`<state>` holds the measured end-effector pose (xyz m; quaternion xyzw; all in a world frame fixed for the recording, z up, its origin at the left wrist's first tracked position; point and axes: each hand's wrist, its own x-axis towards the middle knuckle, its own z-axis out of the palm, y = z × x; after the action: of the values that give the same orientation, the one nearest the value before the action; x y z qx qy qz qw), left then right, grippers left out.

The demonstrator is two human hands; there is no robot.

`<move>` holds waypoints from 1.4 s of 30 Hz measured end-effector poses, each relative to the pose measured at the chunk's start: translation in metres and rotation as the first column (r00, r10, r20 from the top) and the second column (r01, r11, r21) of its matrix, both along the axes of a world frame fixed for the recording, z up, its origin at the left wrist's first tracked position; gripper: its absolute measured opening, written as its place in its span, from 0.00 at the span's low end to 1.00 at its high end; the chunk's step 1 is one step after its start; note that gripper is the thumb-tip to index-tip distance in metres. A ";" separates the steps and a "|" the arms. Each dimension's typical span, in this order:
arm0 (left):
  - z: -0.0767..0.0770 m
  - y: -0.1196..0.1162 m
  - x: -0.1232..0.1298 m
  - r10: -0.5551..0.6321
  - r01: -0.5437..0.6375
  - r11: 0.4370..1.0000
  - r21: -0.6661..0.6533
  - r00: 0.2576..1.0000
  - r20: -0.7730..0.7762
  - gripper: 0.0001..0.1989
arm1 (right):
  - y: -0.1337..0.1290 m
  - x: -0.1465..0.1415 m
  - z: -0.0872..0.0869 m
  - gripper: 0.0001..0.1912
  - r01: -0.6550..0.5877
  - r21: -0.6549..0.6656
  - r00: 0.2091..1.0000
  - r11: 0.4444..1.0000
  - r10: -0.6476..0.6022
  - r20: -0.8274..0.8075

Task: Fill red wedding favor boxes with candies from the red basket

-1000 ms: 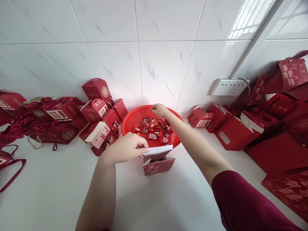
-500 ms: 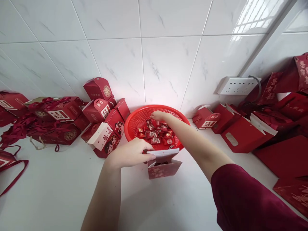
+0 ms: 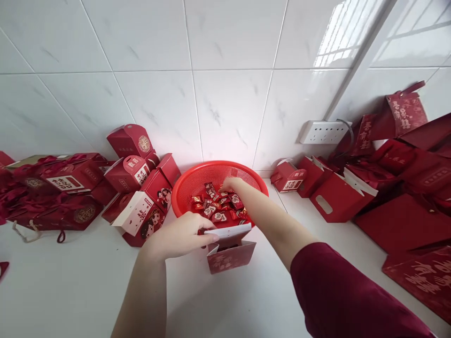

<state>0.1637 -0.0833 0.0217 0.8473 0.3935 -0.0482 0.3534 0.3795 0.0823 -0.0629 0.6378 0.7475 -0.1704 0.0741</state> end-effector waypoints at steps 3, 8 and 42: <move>-0.002 0.003 0.001 -0.019 0.019 1.000 0.004 1.000 -0.018 0.16 | 0.004 0.000 0.002 0.14 -0.025 -0.113 0.999 0.993 0.021 -0.033; -0.005 0.004 0.003 -0.003 0.003 1.000 0.003 0.999 -0.047 0.19 | 0.025 0.011 0.009 0.17 -0.115 -0.275 0.993 0.955 0.100 -0.068; -0.003 -0.010 0.020 0.115 -0.108 0.991 0.073 0.990 -0.088 0.15 | -0.117 0.060 0.041 0.13 -0.010 0.365 0.921 0.931 0.151 -0.359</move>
<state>0.1835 -0.0931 0.0189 0.8323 0.4575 -0.0539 0.3082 0.4396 -0.0343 -0.0216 0.5635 0.7918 -0.1495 -0.1823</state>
